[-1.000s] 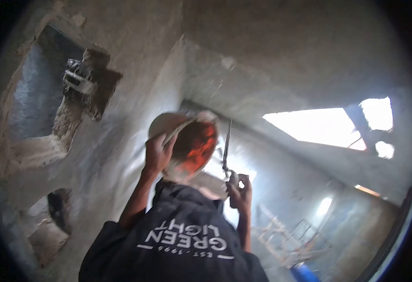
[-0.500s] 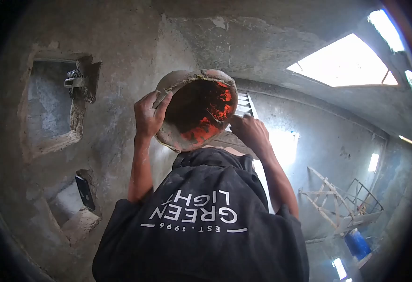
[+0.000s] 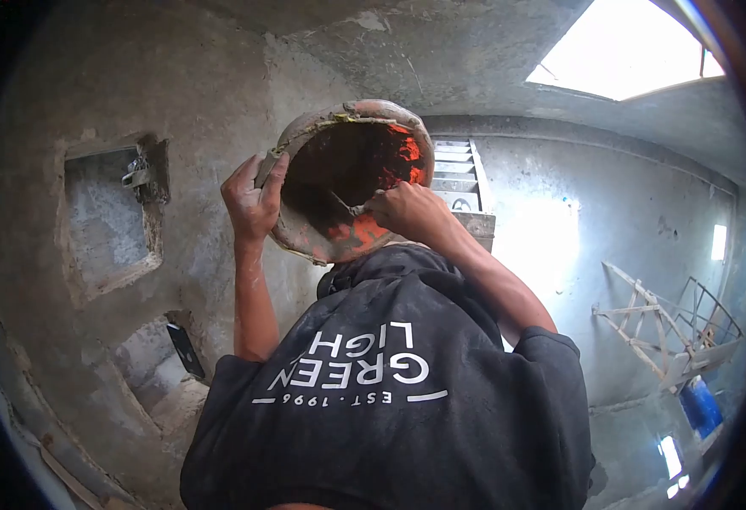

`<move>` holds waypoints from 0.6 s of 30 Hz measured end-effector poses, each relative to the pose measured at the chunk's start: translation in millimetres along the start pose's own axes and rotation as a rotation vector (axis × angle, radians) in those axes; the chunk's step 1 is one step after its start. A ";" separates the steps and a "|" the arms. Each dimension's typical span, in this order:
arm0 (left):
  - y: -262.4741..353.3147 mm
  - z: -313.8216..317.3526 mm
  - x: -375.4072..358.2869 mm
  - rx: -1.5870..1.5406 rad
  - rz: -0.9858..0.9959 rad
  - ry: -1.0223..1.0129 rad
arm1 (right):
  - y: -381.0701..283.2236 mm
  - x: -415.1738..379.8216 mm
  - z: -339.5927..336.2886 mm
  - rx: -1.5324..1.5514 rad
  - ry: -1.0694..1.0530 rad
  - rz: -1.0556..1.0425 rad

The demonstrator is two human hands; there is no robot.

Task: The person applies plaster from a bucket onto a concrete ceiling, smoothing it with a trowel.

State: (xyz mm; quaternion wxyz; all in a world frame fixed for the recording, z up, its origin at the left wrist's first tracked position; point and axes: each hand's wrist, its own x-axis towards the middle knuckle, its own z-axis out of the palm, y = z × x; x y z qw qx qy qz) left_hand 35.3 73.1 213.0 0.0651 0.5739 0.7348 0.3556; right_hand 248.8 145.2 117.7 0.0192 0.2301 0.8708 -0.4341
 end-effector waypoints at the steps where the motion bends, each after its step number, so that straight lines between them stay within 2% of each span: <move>1: 0.0 -0.4 0.6 0.025 -0.008 0.001 | -1.3 -1.7 0.7 0.006 0.005 -0.001; 4: -5.3 4.5 4.6 0.019 -0.034 0.031 | -0.6 -7.6 1.5 0.094 0.043 -0.021; 6: -10.7 6.1 6.7 0.014 -0.067 0.031 | 15.1 -11.6 7.7 0.253 0.185 -0.230; 7: -12.8 6.7 7.7 0.003 -0.104 0.034 | 10.9 -16.6 -3.4 0.252 0.185 -0.239; 9: -14.6 7.9 10.5 0.008 -0.130 0.042 | 1.8 -31.9 -28.5 0.321 0.084 -0.019; 10: -15.9 7.6 10.9 0.008 -0.160 0.042 | 7.7 -35.4 -31.2 0.314 0.079 -0.034; 12: -23.4 8.0 10.6 0.007 -0.192 0.072 | 27.7 -40.5 -39.6 0.465 -0.117 0.157; 14: -38.4 9.4 8.0 0.035 -0.284 0.068 | 54.6 -46.1 -26.6 0.568 -0.018 0.063; 16: -46.5 9.9 1.4 0.071 -0.328 0.086 | 43.2 -45.2 -42.4 0.669 -0.081 0.208; 18: -57.7 15.9 -6.7 -0.076 -0.397 0.159 | 41.4 -40.7 -52.5 0.785 -0.071 0.247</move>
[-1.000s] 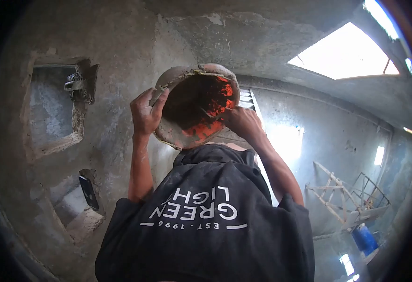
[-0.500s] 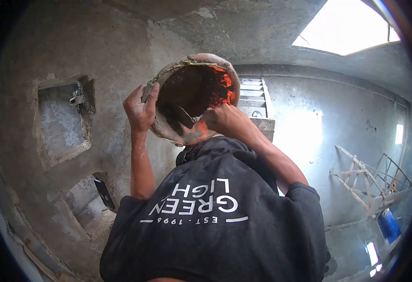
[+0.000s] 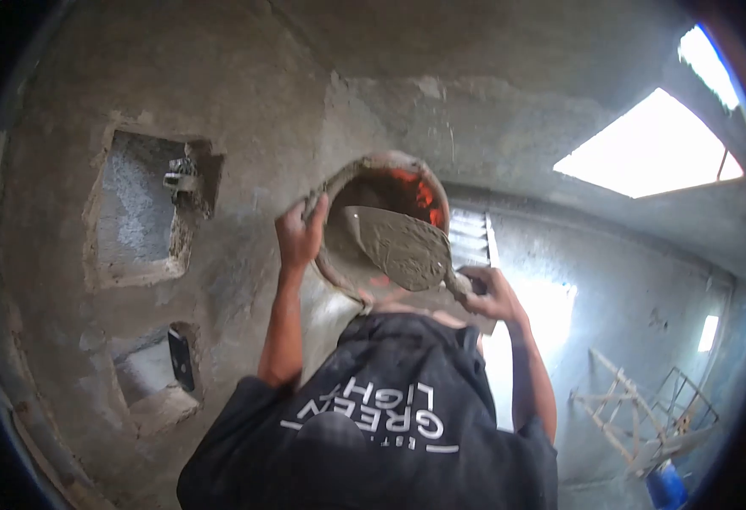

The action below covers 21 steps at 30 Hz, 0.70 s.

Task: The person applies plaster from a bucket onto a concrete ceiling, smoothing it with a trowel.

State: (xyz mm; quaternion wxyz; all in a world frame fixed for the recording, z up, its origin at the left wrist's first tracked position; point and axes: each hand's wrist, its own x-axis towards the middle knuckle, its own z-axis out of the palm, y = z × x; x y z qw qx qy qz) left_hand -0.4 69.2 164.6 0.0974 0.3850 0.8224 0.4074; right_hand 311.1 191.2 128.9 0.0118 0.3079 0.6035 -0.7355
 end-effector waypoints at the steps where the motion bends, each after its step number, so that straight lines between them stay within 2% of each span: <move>1: -11.1 2.1 -3.3 -0.005 -0.001 0.021 | -3.5 5.4 -4.2 0.004 0.007 -0.099; 2: -21.1 4.0 -6.7 -0.012 0.001 0.044 | -7.5 13.2 -8.1 0.006 0.011 -0.201; 4: -31.6 8.7 -10.7 -0.008 0.127 0.151 | -13.9 27.8 -7.4 0.155 0.183 -0.270; 5: -31.7 6.9 -11.0 0.040 0.031 0.094 | -49.9 36.1 -16.7 0.094 0.058 -0.263; 6: -31.2 3.8 -16.5 0.086 -0.076 0.030 | -68.3 51.0 -17.6 0.102 0.061 -0.400; 8: -37.5 6.8 -19.0 0.018 -0.063 0.071 | -122.4 74.5 -12.3 0.075 0.233 -0.537; 9: -44.1 10.8 -21.5 0.025 -0.078 0.062 | -158.4 84.5 -10.0 0.009 0.348 -0.540; 10: -52.8 12.2 -22.9 0.038 -0.092 0.053 | -189.2 97.1 -11.0 -0.093 0.550 -0.367; 12: -62.7 16.5 -21.5 -0.126 -0.092 0.077 | -253.8 120.8 -20.1 -0.091 0.662 -0.383; 15: -83.2 23.4 -25.8 -0.083 -0.100 0.079 | -329.0 153.0 -31.1 -0.269 0.723 -0.547; 17: -87.4 27.2 -23.3 -0.106 -0.124 0.087 | -362.7 178.2 -61.2 -0.816 0.799 -1.001; 18: -92.4 29.2 -25.4 -0.107 -0.150 0.083 | -387.1 183.7 -63.0 -0.844 0.797 -1.013; 20: -101.3 34.8 -22.9 -0.120 -0.139 0.108 | -437.1 192.9 -61.9 -1.409 0.926 -1.216; 21: -102.0 34.9 -21.6 -0.119 -0.140 0.109 | -458.5 197.1 -62.6 -1.428 0.926 -1.225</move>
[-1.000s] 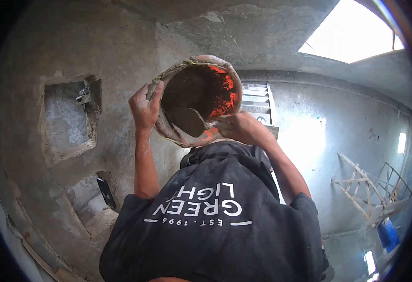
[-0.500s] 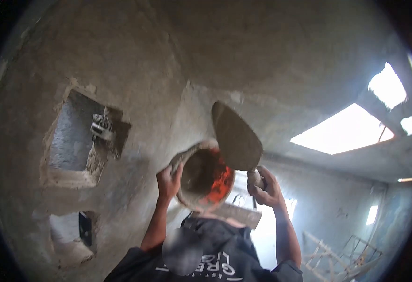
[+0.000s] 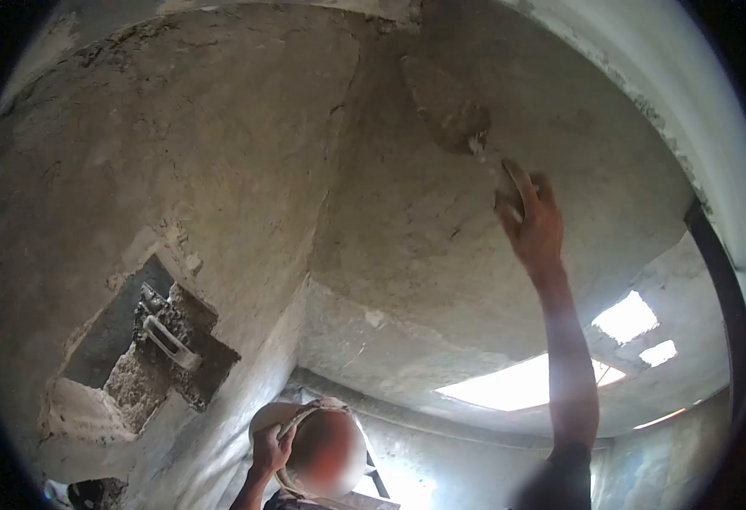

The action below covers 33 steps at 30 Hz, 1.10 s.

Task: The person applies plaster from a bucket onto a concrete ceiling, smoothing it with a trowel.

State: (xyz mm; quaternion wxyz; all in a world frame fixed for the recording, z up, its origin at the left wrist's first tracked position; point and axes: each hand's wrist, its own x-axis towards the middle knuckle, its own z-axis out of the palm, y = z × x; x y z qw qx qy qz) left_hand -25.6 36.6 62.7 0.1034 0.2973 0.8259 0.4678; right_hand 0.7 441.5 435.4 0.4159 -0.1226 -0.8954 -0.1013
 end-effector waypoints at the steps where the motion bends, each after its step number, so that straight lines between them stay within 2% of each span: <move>1: -0.8 -1.5 3.0 0.008 0.002 0.000 | 5.5 19.2 -0.2 -0.162 -0.049 -0.013; 2: -1.5 -3.2 4.8 0.000 0.011 0.001 | 11.1 34.7 -1.6 -0.323 -0.101 -0.018; 3: -2.0 -3.8 6.9 -0.035 -0.012 -0.017 | 17.6 50.2 -3.9 -0.332 -0.096 -0.024; 5: -2.9 -5.8 10.4 -0.074 -0.031 -0.035 | 30.8 76.4 -10.6 -0.568 -0.122 -0.165; 6: -2.8 -6.6 11.4 -0.071 -0.040 -0.039 | 34.6 85.5 -15.2 -0.575 -0.121 -0.168; 8: -6.5 -6.5 13.7 -0.075 -0.045 -0.044 | 41.4 101.1 -23.2 -0.689 -0.110 -0.299; 11: -9.1 -1.9 14.7 -0.067 -0.015 -0.032 | 62.4 117.3 -33.0 -0.806 -0.135 -0.303; 15: -11.9 -2.5 17.5 -0.038 -0.022 -0.052 | 54.1 135.7 -45.1 -0.832 -0.130 -0.296; 17: -8.4 -2.8 16.8 -0.047 -0.074 -0.047 | 66.7 146.2 -47.6 -0.829 -0.103 -0.392; 18: -9.0 -1.2 15.5 -0.044 -0.074 -0.046 | 61.8 147.7 -48.9 -0.827 -0.101 -0.390; 20: -14.1 2.6 13.2 -0.064 -0.079 -0.070 | 45.6 152.5 -53.1 -0.836 -0.189 -0.243; 27: -12.8 3.9 7.1 0.010 -0.055 -0.062 | 63.1 145.6 -73.2 -0.839 -0.214 -0.205; 29: -9.0 3.4 4.0 -0.030 -0.060 -0.073 | 57.5 132.4 -77.0 -0.775 -0.107 -0.133; 33: -12.9 10.6 -0.3 -0.102 -0.044 -0.042 | 84.9 96.8 -74.3 -0.767 -0.033 -0.067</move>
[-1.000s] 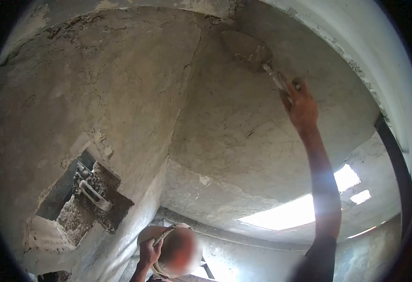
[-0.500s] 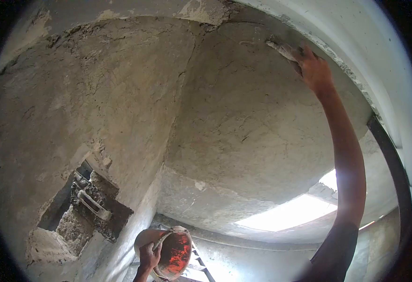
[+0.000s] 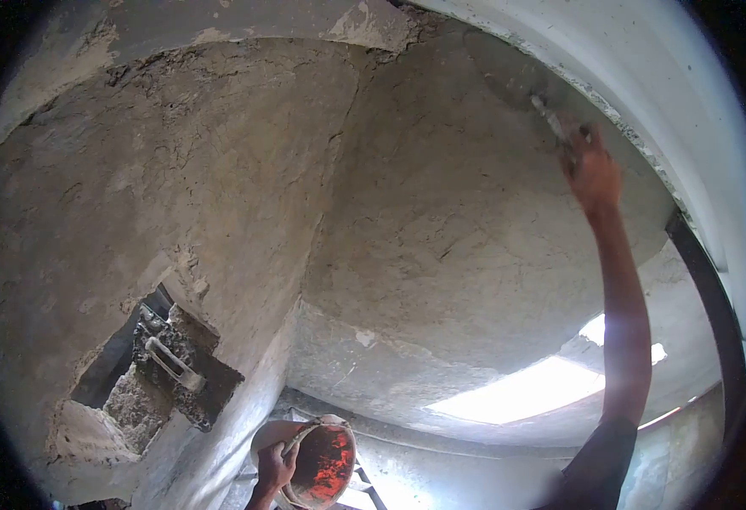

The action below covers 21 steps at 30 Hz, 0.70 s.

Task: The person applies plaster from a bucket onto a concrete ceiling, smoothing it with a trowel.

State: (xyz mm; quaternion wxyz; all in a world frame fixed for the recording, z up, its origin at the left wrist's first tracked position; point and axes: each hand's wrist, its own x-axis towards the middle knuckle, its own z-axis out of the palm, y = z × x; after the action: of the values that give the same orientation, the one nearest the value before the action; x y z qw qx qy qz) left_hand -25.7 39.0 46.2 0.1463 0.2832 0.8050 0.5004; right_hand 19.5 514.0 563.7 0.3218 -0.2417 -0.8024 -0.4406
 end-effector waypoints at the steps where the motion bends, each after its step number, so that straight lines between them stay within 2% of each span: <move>1: 0.5 0.2 1.2 0.017 -0.006 -0.014 | -12.7 -6.9 -4.1 0.085 -0.015 0.032; 2: 2.1 1.4 0.2 0.033 -0.017 -0.029 | -23.4 -10.0 -3.9 0.172 -0.033 0.061; 12: 2.1 3.8 0.1 0.057 0.015 -0.035 | -113.3 -1.8 39.6 0.352 0.092 0.121; 15: -0.7 4.4 0.1 0.068 -0.034 -0.055 | -138.7 -21.9 48.8 0.381 0.124 0.157; 17: -4.0 6.2 -0.8 0.144 0.038 0.008 | -145.8 -34.9 50.7 0.413 0.021 0.161; 21: 3.4 -2.3 2.4 0.067 -0.016 -0.043 | -142.5 -54.7 49.1 0.421 -0.082 0.078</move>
State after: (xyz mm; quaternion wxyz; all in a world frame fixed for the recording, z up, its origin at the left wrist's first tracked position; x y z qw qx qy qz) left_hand -27.7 40.0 50.3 0.1581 0.2921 0.8201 0.4659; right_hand -54.0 480.1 425.4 0.3492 -0.2176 -0.8792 -0.2402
